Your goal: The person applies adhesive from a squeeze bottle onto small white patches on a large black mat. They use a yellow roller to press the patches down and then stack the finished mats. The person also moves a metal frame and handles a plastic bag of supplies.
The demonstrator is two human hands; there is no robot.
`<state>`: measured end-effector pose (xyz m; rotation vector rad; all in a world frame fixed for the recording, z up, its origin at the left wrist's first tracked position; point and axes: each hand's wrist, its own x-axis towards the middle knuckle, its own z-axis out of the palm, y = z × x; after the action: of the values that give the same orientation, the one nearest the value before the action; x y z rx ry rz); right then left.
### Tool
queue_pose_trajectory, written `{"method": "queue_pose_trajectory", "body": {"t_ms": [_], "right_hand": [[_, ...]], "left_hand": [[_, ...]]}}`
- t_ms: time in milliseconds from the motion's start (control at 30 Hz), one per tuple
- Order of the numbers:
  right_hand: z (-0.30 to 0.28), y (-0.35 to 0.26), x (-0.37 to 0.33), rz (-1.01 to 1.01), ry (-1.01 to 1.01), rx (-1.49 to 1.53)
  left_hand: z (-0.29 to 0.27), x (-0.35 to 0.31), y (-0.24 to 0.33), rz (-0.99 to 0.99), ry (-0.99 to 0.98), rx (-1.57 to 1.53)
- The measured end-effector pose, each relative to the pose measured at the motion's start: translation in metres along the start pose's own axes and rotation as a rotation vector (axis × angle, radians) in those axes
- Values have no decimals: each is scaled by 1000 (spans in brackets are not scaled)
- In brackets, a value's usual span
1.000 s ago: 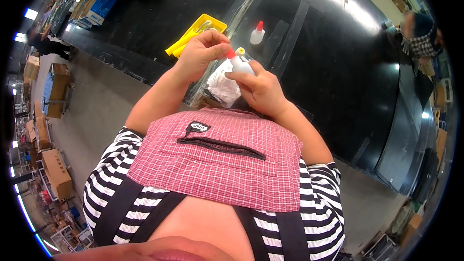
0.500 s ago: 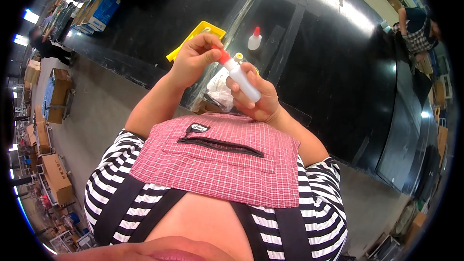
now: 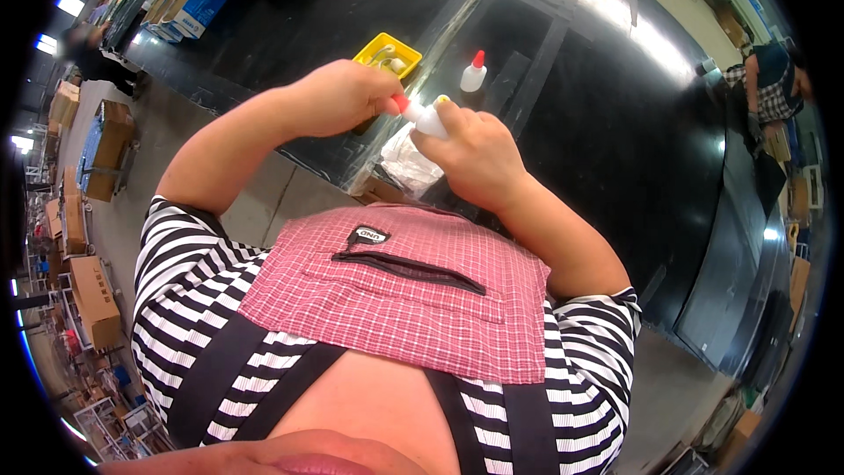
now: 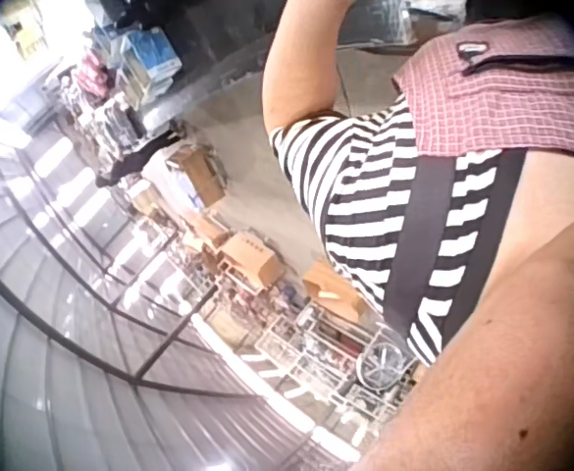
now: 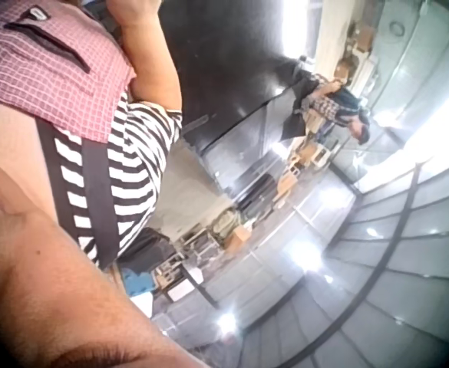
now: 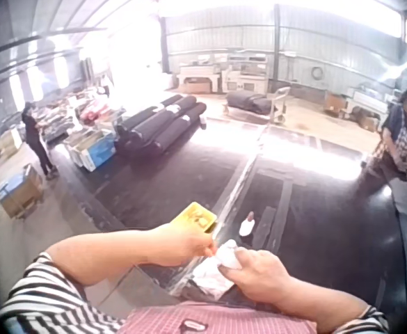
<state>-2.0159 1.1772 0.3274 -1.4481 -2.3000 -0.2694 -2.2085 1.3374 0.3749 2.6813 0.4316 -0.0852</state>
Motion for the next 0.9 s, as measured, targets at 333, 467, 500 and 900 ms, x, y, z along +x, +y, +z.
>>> {"method": "queue_pose_trajectory", "body": {"t_ms": [333,467,500,900], "right_hand": [[19,-1,-14,571,-334,1500],[53,-3,-23,686,-283,1925],[62,2,-23,628,-309,1784],[83,37,-57,856,92,1185]], "left_hand": [[40,-25,-12,156,71,-150],[43,-22,-23,77,-4,-177],[42,-20,-26,51,-33,-176],[99,0,-110,-631,578,166]]}}
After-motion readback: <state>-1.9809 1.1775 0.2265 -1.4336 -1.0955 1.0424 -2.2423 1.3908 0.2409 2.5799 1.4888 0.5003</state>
